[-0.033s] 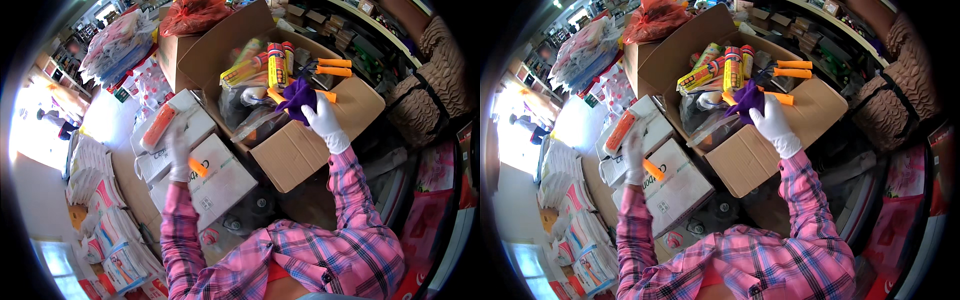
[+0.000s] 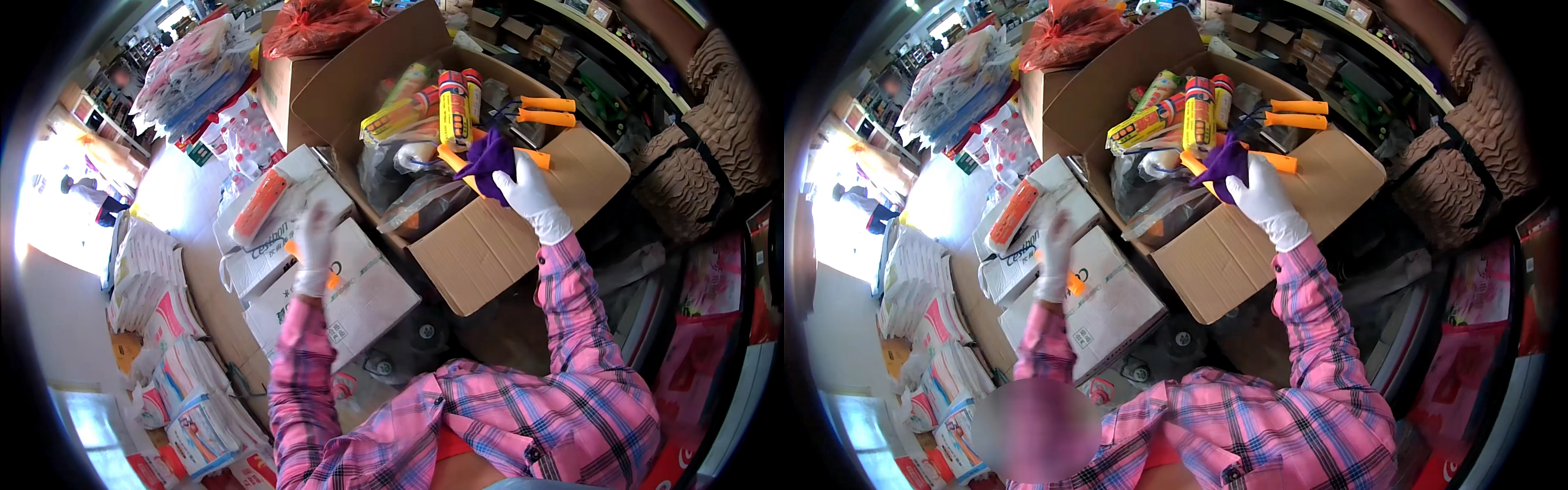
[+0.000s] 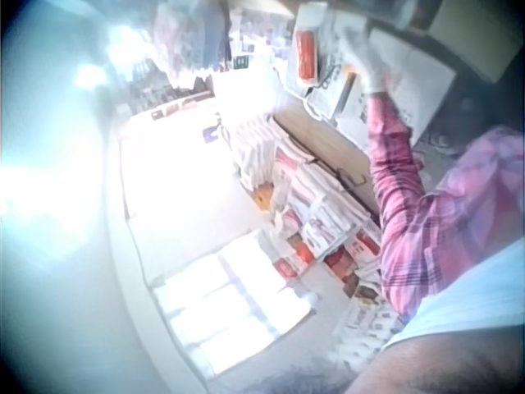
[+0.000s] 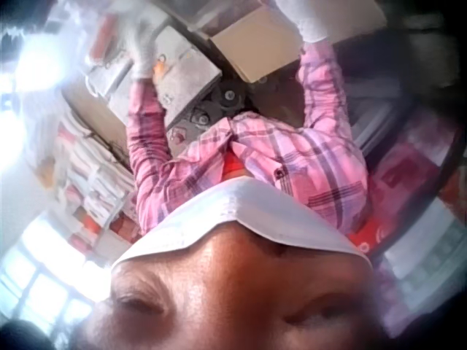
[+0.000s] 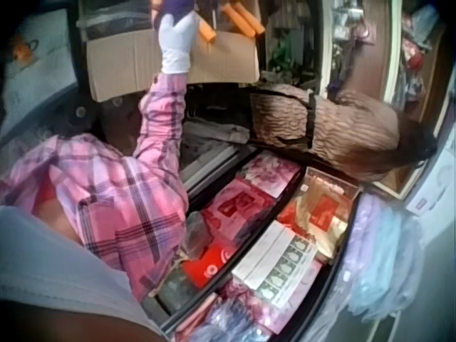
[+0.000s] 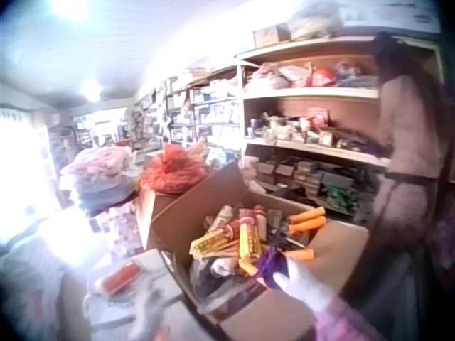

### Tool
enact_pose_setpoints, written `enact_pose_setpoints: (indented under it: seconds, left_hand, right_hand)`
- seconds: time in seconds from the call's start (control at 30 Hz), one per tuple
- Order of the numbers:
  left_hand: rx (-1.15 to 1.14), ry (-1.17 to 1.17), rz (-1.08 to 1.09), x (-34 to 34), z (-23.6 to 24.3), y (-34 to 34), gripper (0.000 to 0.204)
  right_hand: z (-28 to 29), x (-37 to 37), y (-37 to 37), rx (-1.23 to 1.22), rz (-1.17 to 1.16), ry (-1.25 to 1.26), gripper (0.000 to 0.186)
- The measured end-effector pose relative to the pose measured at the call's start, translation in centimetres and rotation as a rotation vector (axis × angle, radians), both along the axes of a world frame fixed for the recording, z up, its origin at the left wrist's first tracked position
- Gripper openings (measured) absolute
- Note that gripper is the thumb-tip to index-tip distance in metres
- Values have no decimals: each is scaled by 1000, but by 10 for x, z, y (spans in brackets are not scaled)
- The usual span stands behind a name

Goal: The person wipes various items with a purple cloth, including a pink helmet, a white plastic bag, a box of small round objects, and several toy guns. The person places the cleaned items into a cardboard box.

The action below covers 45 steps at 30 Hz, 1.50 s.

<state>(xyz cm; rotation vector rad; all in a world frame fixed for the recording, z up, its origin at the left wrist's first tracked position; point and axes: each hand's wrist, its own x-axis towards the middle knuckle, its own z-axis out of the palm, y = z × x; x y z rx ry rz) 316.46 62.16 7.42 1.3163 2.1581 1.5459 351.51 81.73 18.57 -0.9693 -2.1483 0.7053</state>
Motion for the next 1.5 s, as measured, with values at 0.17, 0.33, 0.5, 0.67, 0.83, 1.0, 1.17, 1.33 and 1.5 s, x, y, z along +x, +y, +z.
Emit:
enact_pose_setpoints:
  seconds: [0.17, 0.33, 0.5, 0.67, 0.83, 1.0, 1.17, 1.33, 1.5]
  left_hand:
    - [46, -1047, -458, 122, 14, 79, 40]
    - [53, -1514, -633, 161, 5, 157, 38]
    - [258, -1828, -613, 186, -9, 208, 31]
    - [339, -2059, -552, 197, -12, 214, 27]
    - [363, -2084, -804, 206, -8, 220, 20]
    - [147, -2058, -524, 218, 8, 228, 40]
    - [428, -1943, -626, 223, 31, 232, 31]
    - [503, -1968, -549, 236, 18, 239, 34]
    - [498, -1828, -602, 237, 26, 218, 32]
  right_hand:
    - [-2, 6, 52, 2, -62, -150, 69]
    - [51, 44, 130, -49, -85, -135, 55]
    - [74, 40, 224, -296, -31, 298, 55]
    - [36, -34, 266, 197, -169, -708, 65]
    - [1, -33, 308, -71, 23, -916, 72]
    - [-3, -25, 324, -251, 219, -923, 67]
    - [12, -17, 287, -735, 460, -691, 43]
    - [-17, 9, 202, -713, 529, -281, 49]
    - [-18, 15, 146, -674, 386, 62, 43]
